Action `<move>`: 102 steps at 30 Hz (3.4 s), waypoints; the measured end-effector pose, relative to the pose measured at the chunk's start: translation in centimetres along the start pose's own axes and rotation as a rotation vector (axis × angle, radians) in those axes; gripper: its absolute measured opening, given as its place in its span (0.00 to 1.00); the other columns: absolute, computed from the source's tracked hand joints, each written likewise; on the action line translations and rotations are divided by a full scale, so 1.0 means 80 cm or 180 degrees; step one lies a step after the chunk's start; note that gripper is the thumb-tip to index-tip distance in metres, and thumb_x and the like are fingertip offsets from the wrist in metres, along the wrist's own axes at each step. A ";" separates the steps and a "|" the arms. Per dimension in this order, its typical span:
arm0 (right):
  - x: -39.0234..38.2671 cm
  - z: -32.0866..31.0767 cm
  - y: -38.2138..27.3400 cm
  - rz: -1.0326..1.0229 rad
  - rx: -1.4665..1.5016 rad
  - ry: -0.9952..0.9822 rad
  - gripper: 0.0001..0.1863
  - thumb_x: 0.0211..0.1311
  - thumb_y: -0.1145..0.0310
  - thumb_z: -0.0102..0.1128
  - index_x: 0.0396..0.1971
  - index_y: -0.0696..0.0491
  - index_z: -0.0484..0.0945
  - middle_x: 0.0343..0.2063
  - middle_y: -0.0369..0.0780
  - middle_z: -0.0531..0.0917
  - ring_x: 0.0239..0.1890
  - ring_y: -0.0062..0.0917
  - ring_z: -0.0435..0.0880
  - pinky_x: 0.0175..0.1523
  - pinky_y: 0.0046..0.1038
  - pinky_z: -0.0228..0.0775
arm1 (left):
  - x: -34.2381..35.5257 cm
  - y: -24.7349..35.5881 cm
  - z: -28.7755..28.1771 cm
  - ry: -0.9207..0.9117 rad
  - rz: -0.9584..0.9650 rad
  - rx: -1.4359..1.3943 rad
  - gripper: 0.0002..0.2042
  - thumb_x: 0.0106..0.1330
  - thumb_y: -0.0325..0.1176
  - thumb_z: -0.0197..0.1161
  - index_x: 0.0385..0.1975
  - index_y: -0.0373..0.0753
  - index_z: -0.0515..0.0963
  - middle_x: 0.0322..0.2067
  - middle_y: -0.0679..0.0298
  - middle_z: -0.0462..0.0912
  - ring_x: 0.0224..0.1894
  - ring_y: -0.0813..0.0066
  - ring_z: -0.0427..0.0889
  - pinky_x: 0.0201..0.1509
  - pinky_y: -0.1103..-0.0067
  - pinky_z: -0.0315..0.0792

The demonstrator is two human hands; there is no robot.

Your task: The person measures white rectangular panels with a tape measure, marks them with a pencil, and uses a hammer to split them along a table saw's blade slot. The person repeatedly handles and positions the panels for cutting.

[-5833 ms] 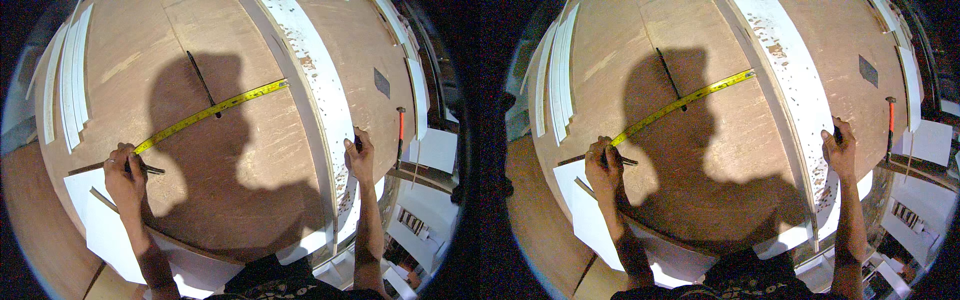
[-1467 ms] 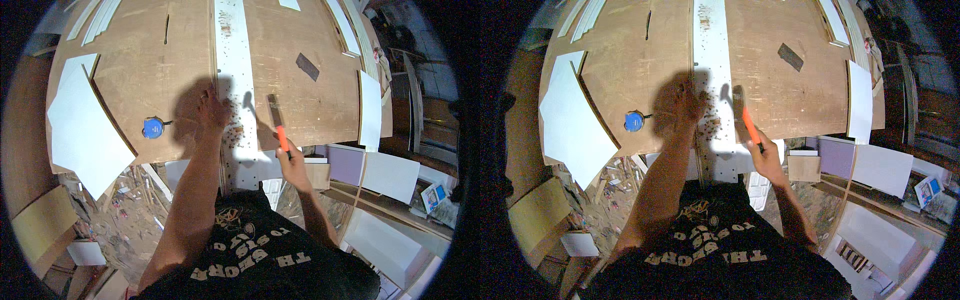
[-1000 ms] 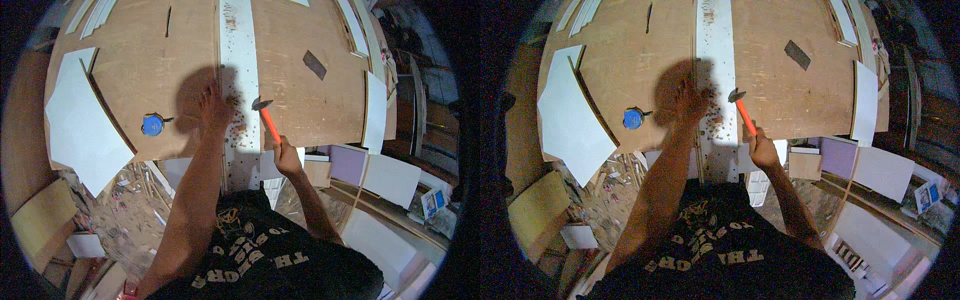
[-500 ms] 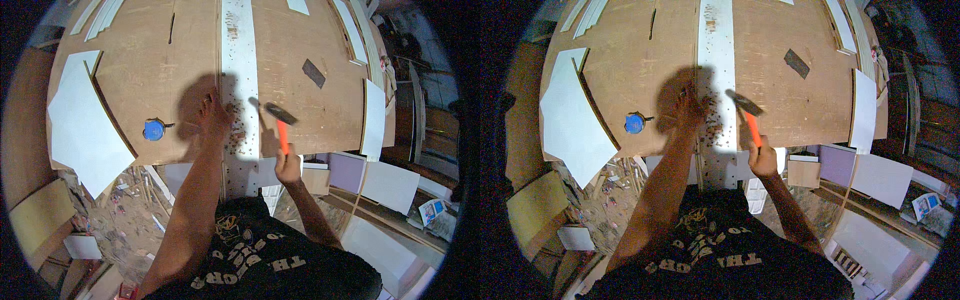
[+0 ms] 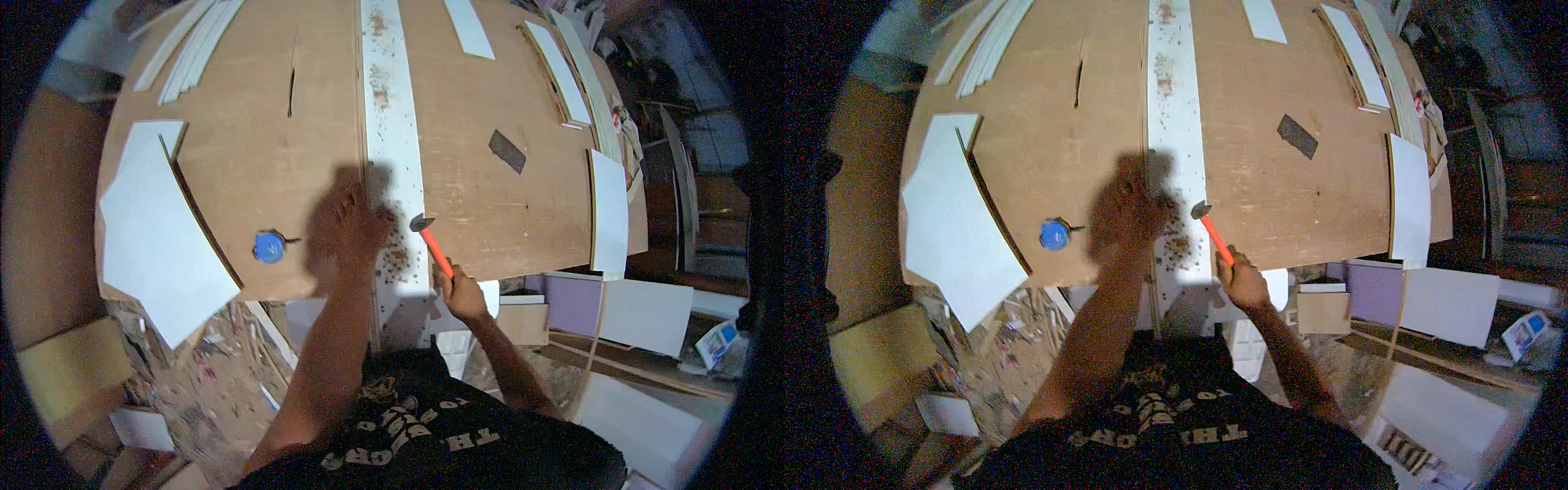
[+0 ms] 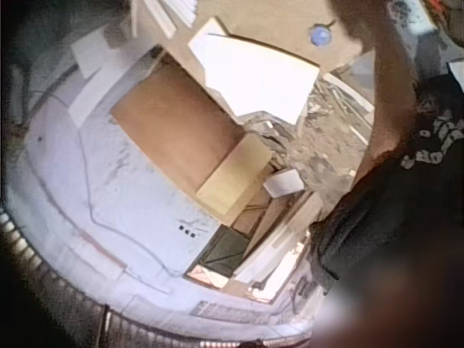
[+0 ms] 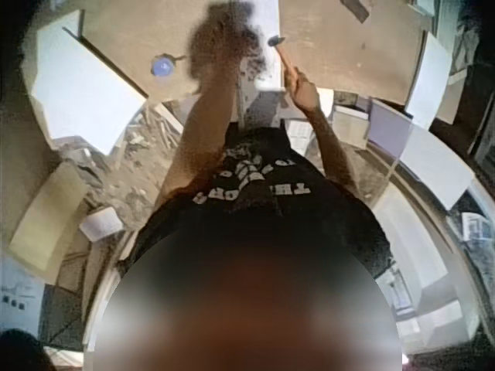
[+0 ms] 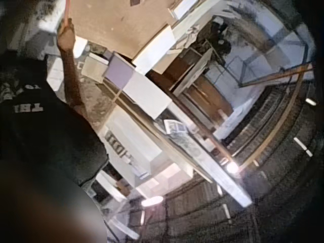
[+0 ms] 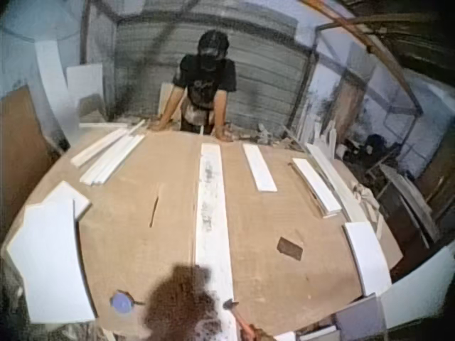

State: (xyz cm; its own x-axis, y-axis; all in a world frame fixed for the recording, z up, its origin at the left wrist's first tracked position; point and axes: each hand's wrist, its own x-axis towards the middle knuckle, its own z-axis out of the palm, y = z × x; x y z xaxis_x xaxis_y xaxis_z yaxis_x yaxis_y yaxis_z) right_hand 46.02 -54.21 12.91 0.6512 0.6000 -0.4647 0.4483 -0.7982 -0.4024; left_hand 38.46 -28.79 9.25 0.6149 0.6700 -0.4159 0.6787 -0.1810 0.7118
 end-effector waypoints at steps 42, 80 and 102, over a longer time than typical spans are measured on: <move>0.490 -0.163 -0.152 -0.0846 0.0468 0.1652 0.25 0.74 0.50 0.46 0.48 0.60 0.72 0.30 0.62 0.83 0.38 0.61 0.84 0.45 0.55 0.76 | 0.169 0.045 -0.002 0.0649 -0.0132 0.0700 0.52 0.63 0.47 0.71 0.79 0.42 0.40 0.69 0.41 0.65 0.71 0.38 0.63 0.73 0.49 0.56; 0.003 0.045 0.129 -0.0457 0.2054 0.1113 0.17 0.77 0.55 0.54 0.39 0.56 0.74 0.20 0.33 0.72 0.24 0.17 0.70 0.29 0.26 0.65 | -0.153 -0.065 0.046 0.0259 0.0487 0.0433 0.42 0.57 0.26 0.68 0.72 0.26 0.53 0.59 0.35 0.70 0.63 0.38 0.69 0.68 0.57 0.66; -0.172 0.153 0.080 -0.0172 0.1590 0.1453 0.16 0.78 0.58 0.51 0.45 0.58 0.77 0.18 0.41 0.76 0.21 0.27 0.74 0.28 0.35 0.66 | -0.207 -0.115 0.083 -0.0372 0.2514 0.2601 0.45 0.59 0.52 0.67 0.68 0.23 0.62 0.72 0.37 0.56 0.77 0.46 0.50 0.80 0.53 0.40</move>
State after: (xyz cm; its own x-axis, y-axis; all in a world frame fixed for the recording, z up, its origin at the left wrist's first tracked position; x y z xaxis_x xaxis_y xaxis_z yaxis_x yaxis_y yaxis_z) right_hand 32.43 -66.90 7.07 0.8783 0.4679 -0.0980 0.2222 -0.5812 -0.7828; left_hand 24.69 -42.99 5.81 0.9906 0.0974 -0.0964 0.1177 -0.9649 0.2346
